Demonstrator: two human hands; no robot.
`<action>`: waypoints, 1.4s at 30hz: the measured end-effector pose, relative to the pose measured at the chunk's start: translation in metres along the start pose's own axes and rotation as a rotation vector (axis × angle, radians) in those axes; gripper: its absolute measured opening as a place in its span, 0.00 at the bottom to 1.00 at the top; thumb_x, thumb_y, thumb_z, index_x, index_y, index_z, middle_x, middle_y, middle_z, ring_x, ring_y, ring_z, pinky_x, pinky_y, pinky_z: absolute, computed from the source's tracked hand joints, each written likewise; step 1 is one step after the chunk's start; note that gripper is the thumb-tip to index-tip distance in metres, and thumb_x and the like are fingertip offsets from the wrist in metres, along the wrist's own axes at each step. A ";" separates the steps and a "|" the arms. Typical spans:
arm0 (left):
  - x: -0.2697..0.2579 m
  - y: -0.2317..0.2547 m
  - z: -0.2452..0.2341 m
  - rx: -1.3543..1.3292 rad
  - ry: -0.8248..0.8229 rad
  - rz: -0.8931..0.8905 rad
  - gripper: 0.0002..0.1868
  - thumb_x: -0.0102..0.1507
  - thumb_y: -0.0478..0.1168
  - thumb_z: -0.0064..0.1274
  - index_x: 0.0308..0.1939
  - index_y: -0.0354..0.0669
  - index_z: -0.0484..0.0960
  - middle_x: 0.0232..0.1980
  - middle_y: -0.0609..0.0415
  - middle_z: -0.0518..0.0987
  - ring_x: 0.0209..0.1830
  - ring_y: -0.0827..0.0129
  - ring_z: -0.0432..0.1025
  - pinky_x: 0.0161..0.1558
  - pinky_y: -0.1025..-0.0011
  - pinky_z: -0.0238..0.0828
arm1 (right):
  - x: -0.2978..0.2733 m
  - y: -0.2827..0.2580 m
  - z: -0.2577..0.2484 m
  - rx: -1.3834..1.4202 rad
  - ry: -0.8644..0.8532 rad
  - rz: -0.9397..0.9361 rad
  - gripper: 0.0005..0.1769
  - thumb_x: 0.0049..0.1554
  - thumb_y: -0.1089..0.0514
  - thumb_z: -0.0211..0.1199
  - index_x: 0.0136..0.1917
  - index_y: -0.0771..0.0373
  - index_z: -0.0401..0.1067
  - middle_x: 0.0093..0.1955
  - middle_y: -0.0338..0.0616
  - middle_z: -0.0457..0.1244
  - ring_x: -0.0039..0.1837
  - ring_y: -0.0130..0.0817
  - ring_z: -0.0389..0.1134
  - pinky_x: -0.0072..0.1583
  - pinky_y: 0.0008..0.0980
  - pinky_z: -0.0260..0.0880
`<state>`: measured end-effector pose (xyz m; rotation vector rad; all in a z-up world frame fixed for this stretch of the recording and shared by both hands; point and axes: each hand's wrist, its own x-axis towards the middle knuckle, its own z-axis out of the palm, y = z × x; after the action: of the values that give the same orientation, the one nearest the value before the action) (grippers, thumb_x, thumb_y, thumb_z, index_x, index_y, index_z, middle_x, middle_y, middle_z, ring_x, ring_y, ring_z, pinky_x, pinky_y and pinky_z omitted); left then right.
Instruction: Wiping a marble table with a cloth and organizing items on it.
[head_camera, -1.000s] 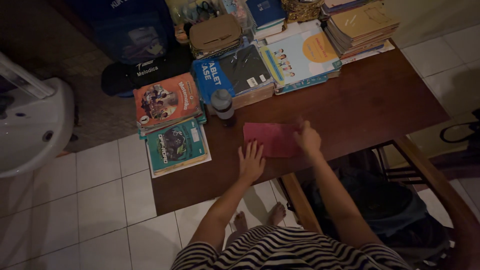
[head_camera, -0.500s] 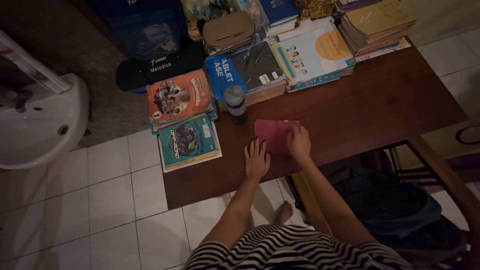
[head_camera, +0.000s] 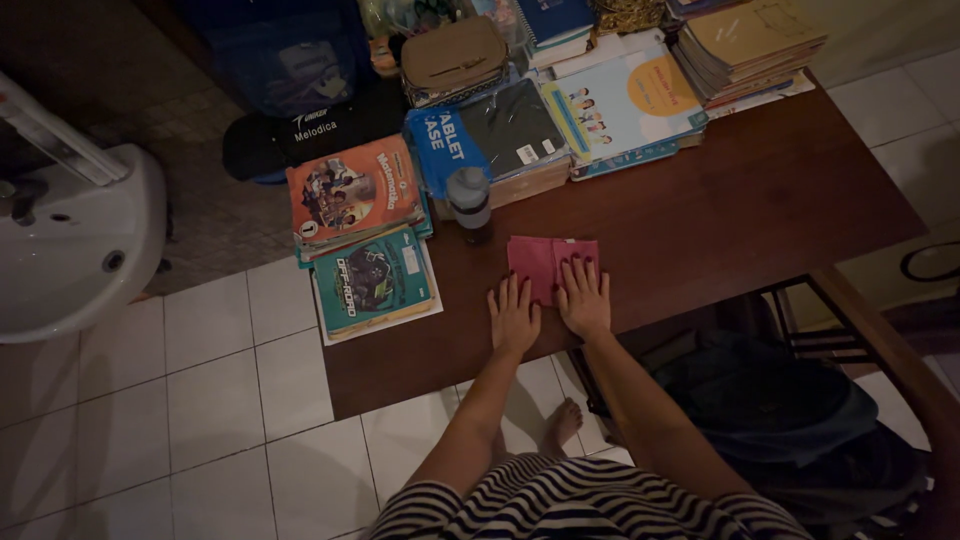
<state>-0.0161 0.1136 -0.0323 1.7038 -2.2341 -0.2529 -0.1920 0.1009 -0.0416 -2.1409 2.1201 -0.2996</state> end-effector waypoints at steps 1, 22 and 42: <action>0.000 0.000 0.001 -0.001 0.002 0.001 0.32 0.68 0.51 0.42 0.75 0.46 0.65 0.81 0.45 0.54 0.81 0.52 0.46 0.76 0.42 0.34 | 0.000 0.000 0.001 -0.001 0.002 0.000 0.36 0.65 0.40 0.41 0.83 0.51 0.48 0.86 0.44 0.42 0.86 0.46 0.36 0.80 0.58 0.31; -0.001 0.000 0.006 0.013 0.017 0.001 0.32 0.69 0.52 0.41 0.76 0.46 0.64 0.82 0.45 0.53 0.82 0.52 0.45 0.78 0.44 0.33 | 0.003 0.002 0.006 -0.077 -0.010 0.019 0.36 0.65 0.39 0.39 0.83 0.47 0.45 0.86 0.40 0.40 0.86 0.42 0.34 0.80 0.53 0.29; 0.003 0.003 -0.006 0.039 -0.075 -0.025 0.32 0.69 0.51 0.39 0.76 0.47 0.61 0.82 0.47 0.50 0.82 0.54 0.42 0.77 0.45 0.30 | 0.002 -0.001 0.001 -0.119 -0.025 0.034 0.35 0.65 0.39 0.41 0.82 0.49 0.48 0.86 0.41 0.41 0.86 0.43 0.35 0.79 0.54 0.32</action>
<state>-0.0178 0.1116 -0.0249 1.7716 -2.2863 -0.2848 -0.1903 0.0985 -0.0422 -2.1561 2.2105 -0.1462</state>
